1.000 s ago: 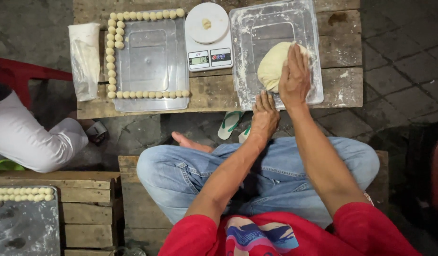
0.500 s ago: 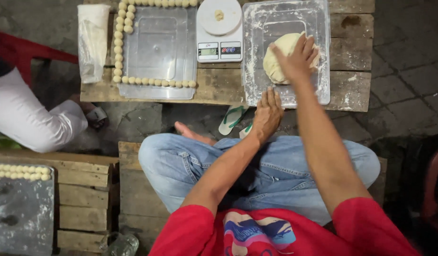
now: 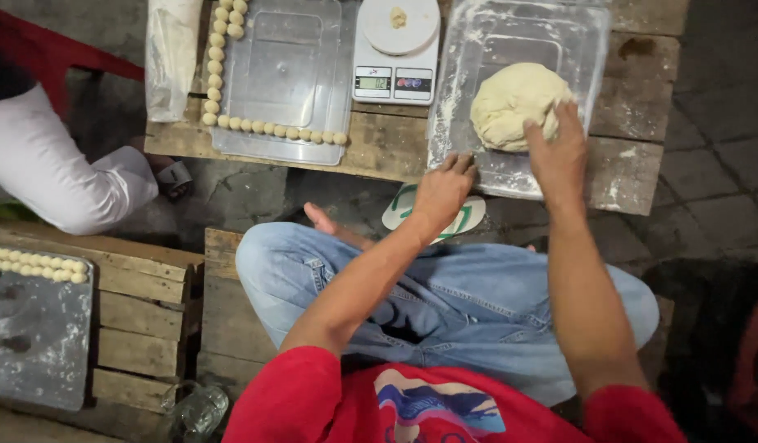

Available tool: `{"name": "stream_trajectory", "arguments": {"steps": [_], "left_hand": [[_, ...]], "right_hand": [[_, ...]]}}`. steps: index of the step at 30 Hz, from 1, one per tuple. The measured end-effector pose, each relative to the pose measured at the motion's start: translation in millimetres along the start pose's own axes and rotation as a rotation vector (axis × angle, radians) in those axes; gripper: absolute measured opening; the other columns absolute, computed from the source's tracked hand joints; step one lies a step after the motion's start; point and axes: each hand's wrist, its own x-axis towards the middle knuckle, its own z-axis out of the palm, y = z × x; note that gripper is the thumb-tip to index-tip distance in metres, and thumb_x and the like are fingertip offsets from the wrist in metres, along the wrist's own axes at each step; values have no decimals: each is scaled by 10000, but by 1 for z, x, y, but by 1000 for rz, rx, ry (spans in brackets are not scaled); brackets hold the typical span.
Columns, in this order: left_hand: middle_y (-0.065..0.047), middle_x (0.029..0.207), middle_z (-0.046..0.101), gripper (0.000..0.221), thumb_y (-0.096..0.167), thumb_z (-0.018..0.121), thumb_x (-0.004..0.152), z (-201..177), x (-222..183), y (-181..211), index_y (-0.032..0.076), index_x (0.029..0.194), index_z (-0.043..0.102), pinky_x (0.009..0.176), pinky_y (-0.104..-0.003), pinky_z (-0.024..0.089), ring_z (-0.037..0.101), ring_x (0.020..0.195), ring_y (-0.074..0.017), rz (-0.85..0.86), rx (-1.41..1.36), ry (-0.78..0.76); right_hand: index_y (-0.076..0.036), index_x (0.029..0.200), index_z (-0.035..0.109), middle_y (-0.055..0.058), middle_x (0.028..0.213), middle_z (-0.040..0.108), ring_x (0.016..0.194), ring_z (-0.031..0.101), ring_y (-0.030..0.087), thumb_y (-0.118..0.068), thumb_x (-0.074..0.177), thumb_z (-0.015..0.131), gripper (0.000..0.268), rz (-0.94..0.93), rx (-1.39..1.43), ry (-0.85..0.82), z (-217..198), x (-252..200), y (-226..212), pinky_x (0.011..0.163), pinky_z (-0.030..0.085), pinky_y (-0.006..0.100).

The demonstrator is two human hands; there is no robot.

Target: The person is pinching off small pieces of dough from a larger mass, rolling them into small balls, and placing them in organized rows on a metal tray.

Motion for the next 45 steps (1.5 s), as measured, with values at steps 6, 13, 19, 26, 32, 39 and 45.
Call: {"name": "stream_trajectory", "arguments": {"steps": [6,13,19,26,32,39,45], "left_hand": [[-4,1011,705,186,325,577,926,14,17,-23,287,1041,720,711,-512,634,764,894,-342,-209,-209,-330],[-122,744,743,324,389,578,931,-11,119,-120,102,892,722,571,-481,522,696,640,-348,-657,-327,271],[-119,1013,557,364,238,817,834,9,172,-194,73,1111,649,741,-446,563,636,904,-326,-531,-77,388],[-115,1007,613,138,114,766,775,17,181,-200,61,899,734,727,-453,565,625,849,-331,-539,-140,357],[-81,909,676,143,69,741,800,-10,174,-191,41,939,761,695,-358,577,686,748,-236,-433,-400,496],[-40,763,666,181,148,768,866,-72,114,-91,70,1018,710,647,-288,546,645,682,-130,-564,-1247,101],[-79,751,744,195,210,764,911,-44,75,-50,60,1033,790,617,-265,618,698,690,-105,-667,-1540,26]], "right_hand": [[128,1246,704,297,1284,655,1183,620,477,-286,1003,812,492,-144,-217,93,14,19,9,979,492,559],[156,1224,692,317,1316,660,1222,644,425,-119,891,851,459,-109,-167,96,16,31,9,1004,509,419],[148,1272,659,290,1362,644,1264,625,397,-79,891,839,478,-164,-40,30,20,47,9,1033,496,393],[125,1184,714,281,1286,688,1167,673,384,-133,882,859,422,-74,-134,91,14,45,-2,985,526,397],[113,1170,727,294,1190,732,1037,723,380,27,889,840,315,-276,-112,225,7,42,-30,865,606,412],[85,1385,585,262,1211,656,1001,711,268,82,954,774,471,-279,594,-46,47,32,-23,755,628,321],[106,1169,708,197,1082,670,949,703,193,58,924,808,269,-181,656,-147,54,29,-10,801,618,304]]}}
